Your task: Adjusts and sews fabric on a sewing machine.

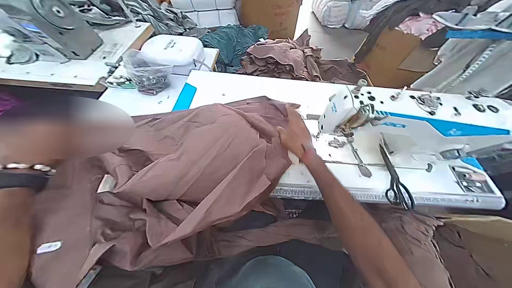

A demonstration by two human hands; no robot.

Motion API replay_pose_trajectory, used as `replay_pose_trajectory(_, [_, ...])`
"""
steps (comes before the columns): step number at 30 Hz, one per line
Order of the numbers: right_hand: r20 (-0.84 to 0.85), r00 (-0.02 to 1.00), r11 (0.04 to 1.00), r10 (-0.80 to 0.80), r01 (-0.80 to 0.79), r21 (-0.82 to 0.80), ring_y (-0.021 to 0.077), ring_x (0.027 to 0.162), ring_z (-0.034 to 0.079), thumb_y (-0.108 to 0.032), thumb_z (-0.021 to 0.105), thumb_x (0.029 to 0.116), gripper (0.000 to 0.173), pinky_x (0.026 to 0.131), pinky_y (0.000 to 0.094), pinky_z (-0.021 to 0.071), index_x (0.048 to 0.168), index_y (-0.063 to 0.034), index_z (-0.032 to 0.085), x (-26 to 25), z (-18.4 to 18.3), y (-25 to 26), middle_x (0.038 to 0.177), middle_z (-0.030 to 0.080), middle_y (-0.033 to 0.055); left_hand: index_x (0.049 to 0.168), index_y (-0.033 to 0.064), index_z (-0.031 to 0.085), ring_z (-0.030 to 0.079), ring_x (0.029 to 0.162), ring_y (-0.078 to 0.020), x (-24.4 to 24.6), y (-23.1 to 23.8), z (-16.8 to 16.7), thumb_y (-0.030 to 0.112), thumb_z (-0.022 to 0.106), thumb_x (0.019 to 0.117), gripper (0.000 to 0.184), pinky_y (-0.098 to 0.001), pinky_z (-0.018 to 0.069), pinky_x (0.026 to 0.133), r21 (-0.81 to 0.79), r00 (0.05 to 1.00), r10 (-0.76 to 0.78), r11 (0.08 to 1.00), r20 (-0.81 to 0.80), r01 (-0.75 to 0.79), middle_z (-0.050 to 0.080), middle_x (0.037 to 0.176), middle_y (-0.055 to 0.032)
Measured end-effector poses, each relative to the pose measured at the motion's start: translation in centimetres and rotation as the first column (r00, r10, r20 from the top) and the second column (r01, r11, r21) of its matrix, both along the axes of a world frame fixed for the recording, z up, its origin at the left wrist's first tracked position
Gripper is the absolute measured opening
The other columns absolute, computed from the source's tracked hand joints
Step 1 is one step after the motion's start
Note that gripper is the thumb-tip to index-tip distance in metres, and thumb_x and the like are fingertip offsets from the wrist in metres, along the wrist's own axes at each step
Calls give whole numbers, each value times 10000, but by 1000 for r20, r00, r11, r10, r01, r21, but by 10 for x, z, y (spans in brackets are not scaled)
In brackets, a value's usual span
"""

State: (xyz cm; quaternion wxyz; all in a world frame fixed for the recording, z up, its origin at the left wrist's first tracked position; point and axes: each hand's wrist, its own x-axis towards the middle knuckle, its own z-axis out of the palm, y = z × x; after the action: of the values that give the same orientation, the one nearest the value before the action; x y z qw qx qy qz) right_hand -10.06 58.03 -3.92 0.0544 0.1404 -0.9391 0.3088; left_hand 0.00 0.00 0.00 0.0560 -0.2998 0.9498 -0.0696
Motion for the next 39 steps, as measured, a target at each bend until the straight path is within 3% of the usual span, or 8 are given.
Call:
replay_pose_trajectory(3, [-5, 986, 976, -169, 166, -142, 257, 1098, 673, -299, 556, 1037, 361, 928, 456, 570, 1271, -54, 680, 83, -13, 14, 1201, 687, 147, 1310, 71, 638, 473, 1274, -604, -5, 29, -4, 321, 555, 1042, 377, -826, 348, 969, -82, 819, -460, 883, -344, 462, 564, 1379, -288])
replay_pose_trajectory(8, [51, 929, 918, -367, 371, -139, 345, 1090, 615, -576, 425, 1035, 655, 889, 562, 493, 1301, -24, 657, 144, -45, 17, 1192, 663, 174, 1295, 141, 678, 662, 1145, -352, -26, 252, 61, 206, 547, 1039, 295, -628, 506, 959, 203, 555, -701, 525, -447, 826, 700, 1238, -121])
replay_pose_trajectory(12, [-30, 980, 978, -197, 195, -72, 348, 1156, 607, -756, 524, 901, 864, 902, 573, 516, 1474, -110, 549, 133, -27, -29, 1302, 638, 172, 1258, 206, 709, 599, 1296, -246, -85, 341, -11, 437, 385, 1076, 438, -521, 488, 1062, 183, 496, -812, 462, -308, 868, 701, 1287, -28])
replay_pose_trajectory(17, [-199, 969, 920, -146, 59, -388, 191, 1096, 705, -76, 588, 996, 222, 986, 401, 584, 1084, -122, 786, 149, -22, 30, 1087, 761, 35, 1608, 358, 341, 217, 1574, -310, -148, 309, -106, 754, 198, 995, 743, -667, 155, 1232, 177, 571, -777, 543, -267, 821, 286, 1695, 40])
replay_pose_trajectory(24, [163, 965, 902, -204, 250, -351, 139, 1067, 697, -34, 564, 938, 247, 941, 315, 590, 910, -122, 793, 249, -88, 163, 1100, 743, 46, 1626, 369, 289, 156, 1589, -292, -156, 297, -109, 844, 240, 921, 852, -624, 106, 1256, 170, 330, -906, 293, -266, 941, 228, 1712, 72])
replay_pose_trajectory(28, [-110, 925, 920, -363, 337, -198, 146, 1105, 641, -168, 554, 1004, 224, 938, 290, 560, 1036, -111, 768, 234, -64, 134, 1133, 681, 86, 1634, 380, 248, 135, 1593, -308, -172, 315, -92, 909, 252, 864, 935, -627, 104, 1255, 227, 327, -935, 292, -138, 929, 190, 1724, 44])
replay_pose_trajectory(33, [-6, 965, 965, -262, 262, 3, 373, 1320, 535, -627, 534, 970, 748, 1052, 624, 441, 1415, -29, 580, 148, -20, 80, 1400, 599, 189, 994, 128, 750, 693, 1028, -306, -127, 387, -37, 509, 589, 984, 414, -553, 563, 823, 182, 316, -914, 275, -256, 944, 728, 1032, -90])
replay_pose_trajectory(39, [-538, 806, 969, -247, 215, -122, 134, 817, 689, -191, 581, 1030, 173, 825, 352, 564, 1037, -121, 739, 177, -15, 111, 877, 732, 40, 1662, 246, 182, 121, 1593, -314, -117, 346, -76, 1040, 453, 585, 1365, -652, 148, 1234, 333, 423, -906, 409, 31, 850, 118, 1738, -26])
